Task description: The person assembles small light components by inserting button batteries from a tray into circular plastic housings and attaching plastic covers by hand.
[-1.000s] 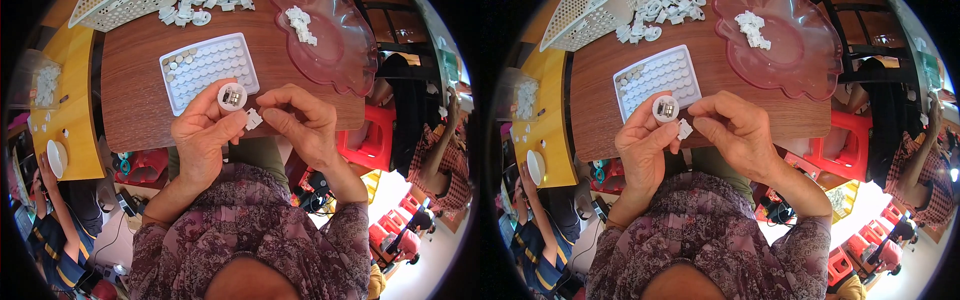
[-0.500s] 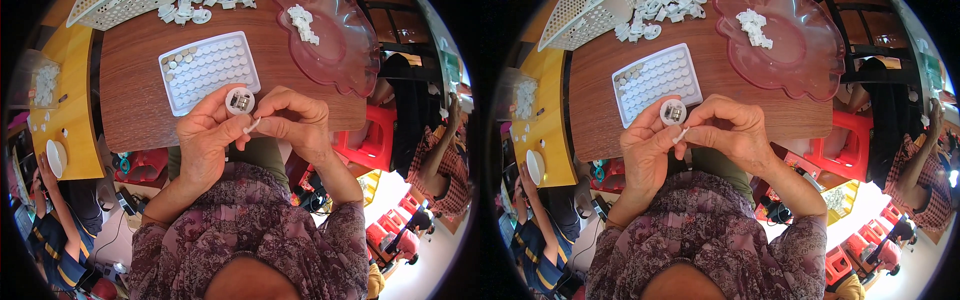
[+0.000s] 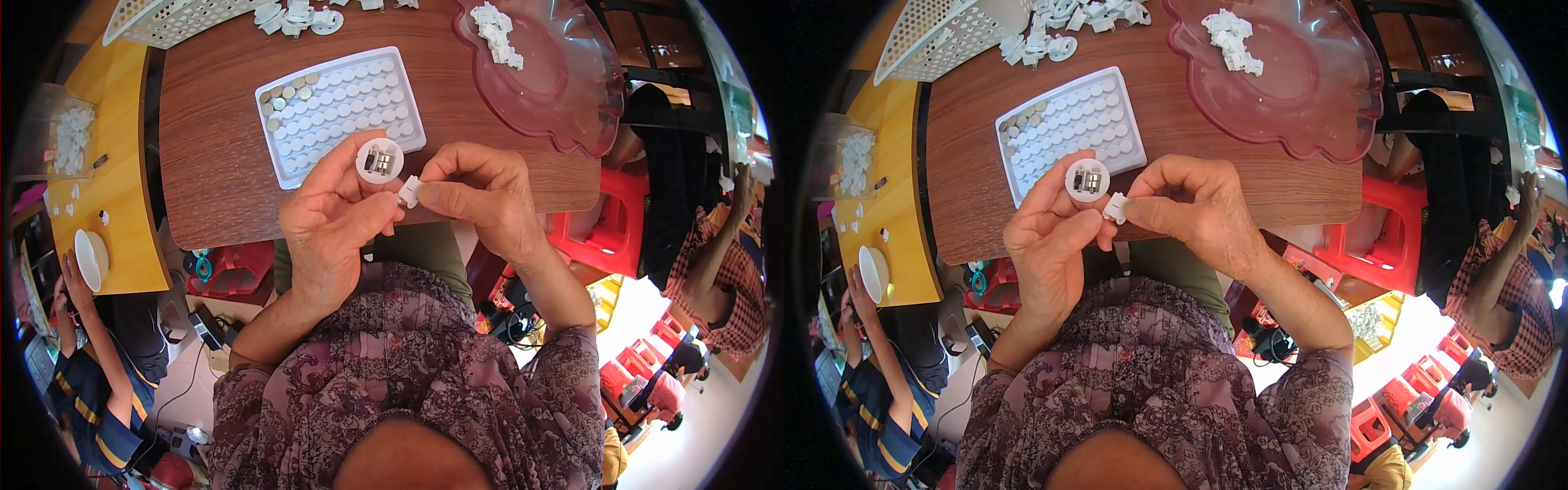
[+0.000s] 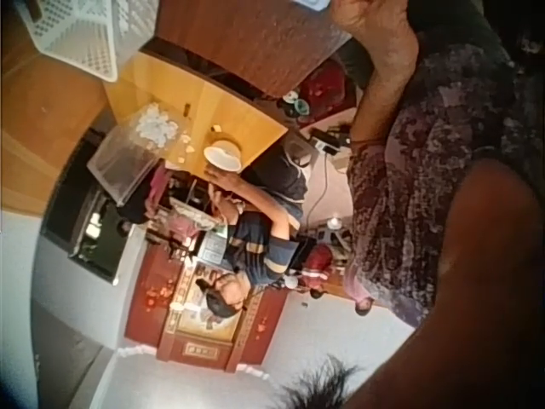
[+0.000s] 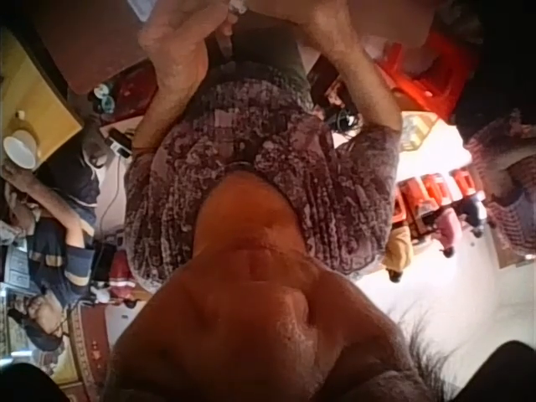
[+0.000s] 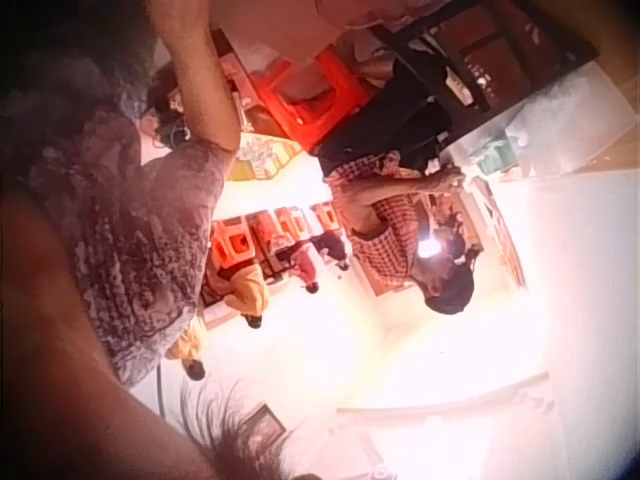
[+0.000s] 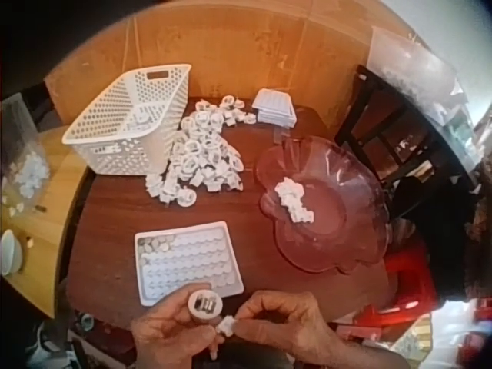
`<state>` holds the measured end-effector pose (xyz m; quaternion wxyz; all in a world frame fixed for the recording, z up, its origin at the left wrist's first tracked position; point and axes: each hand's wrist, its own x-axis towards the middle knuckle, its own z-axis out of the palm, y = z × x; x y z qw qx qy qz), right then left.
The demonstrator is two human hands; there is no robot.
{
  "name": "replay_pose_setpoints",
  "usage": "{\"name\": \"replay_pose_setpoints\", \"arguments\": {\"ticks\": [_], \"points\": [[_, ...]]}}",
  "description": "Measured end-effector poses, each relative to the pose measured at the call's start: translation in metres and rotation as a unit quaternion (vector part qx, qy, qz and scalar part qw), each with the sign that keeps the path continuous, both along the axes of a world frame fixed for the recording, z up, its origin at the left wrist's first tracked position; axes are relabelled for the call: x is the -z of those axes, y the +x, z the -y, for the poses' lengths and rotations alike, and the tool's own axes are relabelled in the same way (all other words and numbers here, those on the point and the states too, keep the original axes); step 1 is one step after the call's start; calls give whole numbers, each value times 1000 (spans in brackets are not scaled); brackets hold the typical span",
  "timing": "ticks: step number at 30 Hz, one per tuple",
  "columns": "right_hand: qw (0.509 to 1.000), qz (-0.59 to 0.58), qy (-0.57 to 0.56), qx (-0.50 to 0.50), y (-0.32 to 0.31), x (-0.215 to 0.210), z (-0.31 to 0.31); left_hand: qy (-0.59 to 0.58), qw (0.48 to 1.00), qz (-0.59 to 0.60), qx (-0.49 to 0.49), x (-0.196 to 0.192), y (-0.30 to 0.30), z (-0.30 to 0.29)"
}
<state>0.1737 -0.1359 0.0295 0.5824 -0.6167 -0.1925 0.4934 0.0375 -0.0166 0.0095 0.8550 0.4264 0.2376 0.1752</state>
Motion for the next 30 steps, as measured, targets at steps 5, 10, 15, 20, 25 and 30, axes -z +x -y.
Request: {"name": "replay_pose_setpoints", "arguments": {"ticks": [5,10,15,20,25,30], "points": [[999,-40,-17,33,-8,-2,-1,-1,1000,15,-2,-1,0,1],[996,37,45,61,-17,6,2,22,1000,-7,-1,-6,-1,-1],[991,122,52,-7,-15,7,5,50,998,-2,39,-3,-1,-6],[998,57,37,6,-17,8,5,19,999,-4,30,-4,0,-5],[994,78,74,28,-18,12,3,30,998,-1,51,-3,-1,-8],[995,68,74,24,-21,4,1,-6,999,0,39,3,-2,-7]]}}
